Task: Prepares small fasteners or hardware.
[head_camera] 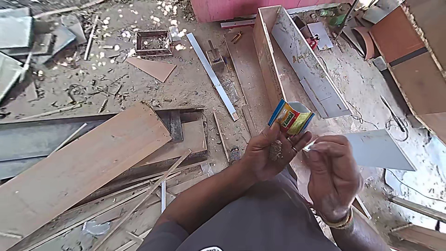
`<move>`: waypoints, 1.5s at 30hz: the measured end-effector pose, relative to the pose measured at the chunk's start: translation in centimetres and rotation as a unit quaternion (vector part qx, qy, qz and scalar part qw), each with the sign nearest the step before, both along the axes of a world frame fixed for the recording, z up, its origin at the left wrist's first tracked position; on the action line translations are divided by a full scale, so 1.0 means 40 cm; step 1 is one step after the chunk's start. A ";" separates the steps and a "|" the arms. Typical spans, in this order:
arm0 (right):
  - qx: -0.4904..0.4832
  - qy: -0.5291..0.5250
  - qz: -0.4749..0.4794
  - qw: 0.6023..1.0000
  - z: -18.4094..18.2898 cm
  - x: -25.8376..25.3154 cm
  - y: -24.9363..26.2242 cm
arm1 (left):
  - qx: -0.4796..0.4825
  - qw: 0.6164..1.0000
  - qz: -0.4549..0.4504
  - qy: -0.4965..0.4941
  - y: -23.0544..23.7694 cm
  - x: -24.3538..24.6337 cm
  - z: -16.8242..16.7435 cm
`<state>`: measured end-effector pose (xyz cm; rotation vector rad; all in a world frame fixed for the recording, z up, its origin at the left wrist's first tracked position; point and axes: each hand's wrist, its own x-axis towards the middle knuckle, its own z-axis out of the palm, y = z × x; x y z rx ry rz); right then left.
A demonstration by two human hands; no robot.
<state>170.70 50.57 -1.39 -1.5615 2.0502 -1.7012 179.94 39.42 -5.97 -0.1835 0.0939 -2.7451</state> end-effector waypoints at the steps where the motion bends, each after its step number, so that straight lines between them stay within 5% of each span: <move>1: -0.040 -0.003 -0.032 0.999 -0.005 -0.010 0.003 | 0.006 1.000 0.003 0.000 -0.002 0.003 0.003; 3: -0.065 0.050 -0.118 0.990 -0.035 -0.054 0.012 | 0.016 1.000 0.010 0.005 -0.003 0.009 0.003; 5: 0.060 0.142 -0.184 0.971 -0.079 -0.108 0.031 | 0.017 1.000 0.015 0.011 -0.003 0.014 -0.002; 8: 0.238 0.140 -0.162 0.947 -0.088 -0.135 0.038 | 0.015 1.000 0.020 0.013 -0.002 0.017 -0.010; 12: 0.040 0.043 -0.047 0.997 0.002 -0.075 -0.001 | 0.025 0.999 0.016 0.021 0.006 0.020 -0.012; 20: -0.056 -0.103 0.080 0.990 0.035 -0.024 -0.057 | -0.062 0.998 0.026 0.021 0.012 0.046 -0.003; 27: -0.171 -0.106 -0.061 0.978 0.032 -0.130 -0.020 | -0.114 0.993 0.034 0.024 -0.016 0.070 0.044; 35: -0.169 -0.114 -0.182 0.962 0.006 -0.170 -0.005 | -0.161 0.982 -0.003 0.097 -0.059 0.080 0.240; 41: -0.168 -0.096 -0.182 0.964 -0.005 -0.173 -0.017 | -0.186 0.978 -0.012 0.091 -0.057 0.084 0.409; 45: -0.160 -0.137 -0.210 0.955 0.118 -0.115 -0.039 | -0.226 0.969 -0.042 0.088 -0.059 0.091 0.527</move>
